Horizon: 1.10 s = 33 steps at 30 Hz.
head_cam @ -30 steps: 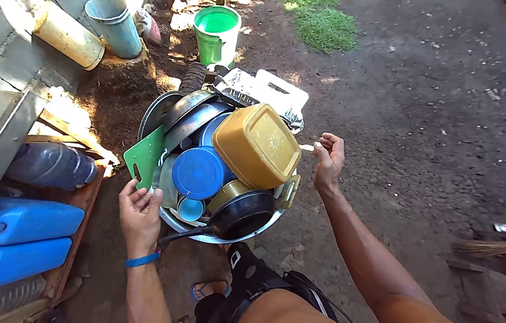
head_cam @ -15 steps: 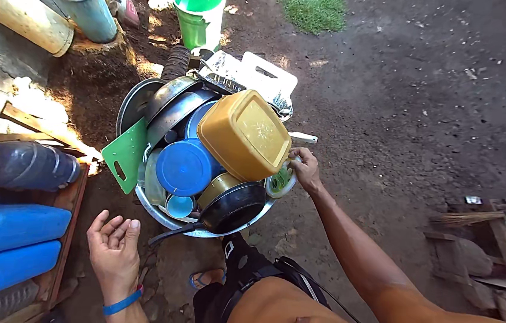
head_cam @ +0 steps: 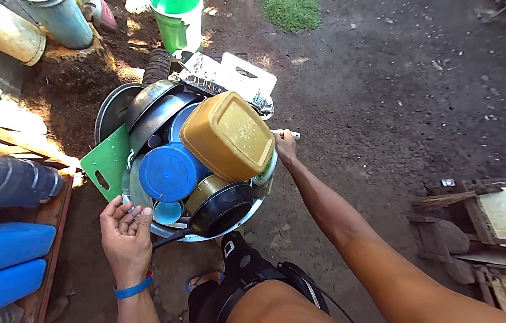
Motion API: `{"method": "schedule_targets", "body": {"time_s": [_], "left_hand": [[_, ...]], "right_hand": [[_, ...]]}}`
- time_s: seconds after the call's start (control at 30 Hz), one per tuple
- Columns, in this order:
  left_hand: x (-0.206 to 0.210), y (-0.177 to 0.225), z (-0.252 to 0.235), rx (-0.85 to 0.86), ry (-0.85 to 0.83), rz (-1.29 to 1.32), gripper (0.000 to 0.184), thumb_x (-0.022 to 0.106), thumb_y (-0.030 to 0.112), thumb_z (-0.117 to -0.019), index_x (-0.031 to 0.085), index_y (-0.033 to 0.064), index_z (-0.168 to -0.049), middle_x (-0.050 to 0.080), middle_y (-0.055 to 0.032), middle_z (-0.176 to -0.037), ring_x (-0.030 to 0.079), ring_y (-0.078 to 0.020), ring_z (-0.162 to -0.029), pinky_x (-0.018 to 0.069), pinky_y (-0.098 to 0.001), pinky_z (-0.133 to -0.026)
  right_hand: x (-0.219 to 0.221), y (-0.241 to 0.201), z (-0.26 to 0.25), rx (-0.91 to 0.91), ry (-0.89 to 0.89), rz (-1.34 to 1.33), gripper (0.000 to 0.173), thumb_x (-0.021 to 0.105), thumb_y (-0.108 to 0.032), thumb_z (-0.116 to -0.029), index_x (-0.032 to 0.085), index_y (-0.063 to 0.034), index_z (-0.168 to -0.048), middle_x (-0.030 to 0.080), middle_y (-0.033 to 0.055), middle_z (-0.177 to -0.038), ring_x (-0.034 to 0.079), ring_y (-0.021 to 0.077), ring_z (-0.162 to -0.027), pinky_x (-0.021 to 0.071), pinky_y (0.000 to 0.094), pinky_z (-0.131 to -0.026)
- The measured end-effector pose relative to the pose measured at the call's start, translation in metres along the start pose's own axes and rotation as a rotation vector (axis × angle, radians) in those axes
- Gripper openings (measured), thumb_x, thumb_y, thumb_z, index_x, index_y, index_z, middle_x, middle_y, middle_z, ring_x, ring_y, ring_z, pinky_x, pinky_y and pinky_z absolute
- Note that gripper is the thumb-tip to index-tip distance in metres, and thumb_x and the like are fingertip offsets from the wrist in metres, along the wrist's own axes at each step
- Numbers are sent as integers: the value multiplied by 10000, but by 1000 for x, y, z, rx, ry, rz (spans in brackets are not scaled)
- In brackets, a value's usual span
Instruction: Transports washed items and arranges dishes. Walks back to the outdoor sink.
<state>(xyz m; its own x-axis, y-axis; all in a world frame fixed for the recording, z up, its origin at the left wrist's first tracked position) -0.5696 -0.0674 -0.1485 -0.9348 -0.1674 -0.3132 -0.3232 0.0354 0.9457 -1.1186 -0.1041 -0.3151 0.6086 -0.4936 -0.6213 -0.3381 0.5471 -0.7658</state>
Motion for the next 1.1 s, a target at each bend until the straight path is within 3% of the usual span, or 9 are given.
{"method": "schedule_targets", "body": {"time_s": [0.13,0.2,0.23,0.3,0.43,0.57,0.7,0.83,1.1], "left_hand": [[11,30,5,161,-9,-100,671,734,353,-902,489,-15,-1407,611,-129,-1276,664,-178,-1113,611,-302,-866],[18,55,6,288,-40,-114,672,740,393,-907,514,-27,-1380,598,-143,-1292,643,-211,-1149,597,-341,-918],[23,70,6,352,-61,-115,653,746,404,-909,541,-19,-1362,598,-144,-1290,635,-225,-1156,588,-365,-932],[37,97,6,459,-112,-148,616,750,429,-907,590,18,-1338,600,-140,-1301,620,-235,-1176,577,-398,-944],[96,137,-8,585,-265,-308,601,704,544,-898,660,133,-1335,547,-145,-1411,529,-296,-1296,505,-484,-1022],[187,120,-21,595,-465,-624,568,559,674,-934,719,238,-1262,457,-161,-1523,429,-401,-1374,398,-599,-1074],[227,107,-6,654,-515,-784,535,524,674,-955,771,224,-1108,631,-90,-1255,548,-351,-1146,426,-572,-946],[220,132,6,780,-293,-642,544,574,641,-942,772,137,-885,671,-71,-867,599,-300,-901,455,-486,-819],[200,155,-14,716,-302,-408,437,645,539,-953,744,161,-1147,613,-91,-1202,564,-266,-1127,472,-449,-949]], "right_hand": [[5,-14,1,98,85,-37,455,446,-395,-1076,648,13,-1101,686,210,-990,670,343,-949,522,560,-841],[-16,-24,15,372,-155,-153,470,300,-344,-1135,506,-11,-1395,605,182,-1319,586,295,-1237,452,504,-1079],[-26,-8,17,253,72,-230,475,354,-382,-1111,590,-2,-1269,669,170,-1121,662,275,-1019,544,473,-892],[-37,20,25,122,229,-368,494,415,-457,-1080,618,-23,-1200,672,132,-1004,665,237,-884,559,453,-773],[-38,26,50,114,54,-371,504,421,-479,-1079,572,-63,-1321,649,156,-1192,660,270,-1039,543,484,-887],[-34,12,63,-9,-7,-372,521,390,-488,-1081,569,-76,-1347,605,191,-1294,629,299,-1145,528,516,-935],[-40,-4,67,-122,-69,-438,527,354,-489,-1084,563,-108,-1383,554,179,-1383,586,291,-1236,516,529,-973],[-39,0,49,-218,1,-543,480,394,-429,-1079,624,-100,-1341,585,155,-1327,605,241,-1185,560,429,-941],[-48,-44,84,-471,-244,-459,650,349,-574,-1051,382,-226,-1599,392,50,-1624,456,212,-1425,444,493,-1125]]}}
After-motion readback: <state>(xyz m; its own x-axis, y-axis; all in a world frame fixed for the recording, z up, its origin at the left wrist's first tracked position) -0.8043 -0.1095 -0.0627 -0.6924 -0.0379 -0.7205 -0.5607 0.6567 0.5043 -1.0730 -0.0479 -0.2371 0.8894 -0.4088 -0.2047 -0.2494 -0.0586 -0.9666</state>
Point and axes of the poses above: each hand's wrist, its own z-axis away from the middle knuckle, its own x-axis out of the palm, y = z × x, the point moved 8 cm from there along -z, towards the middle knuckle
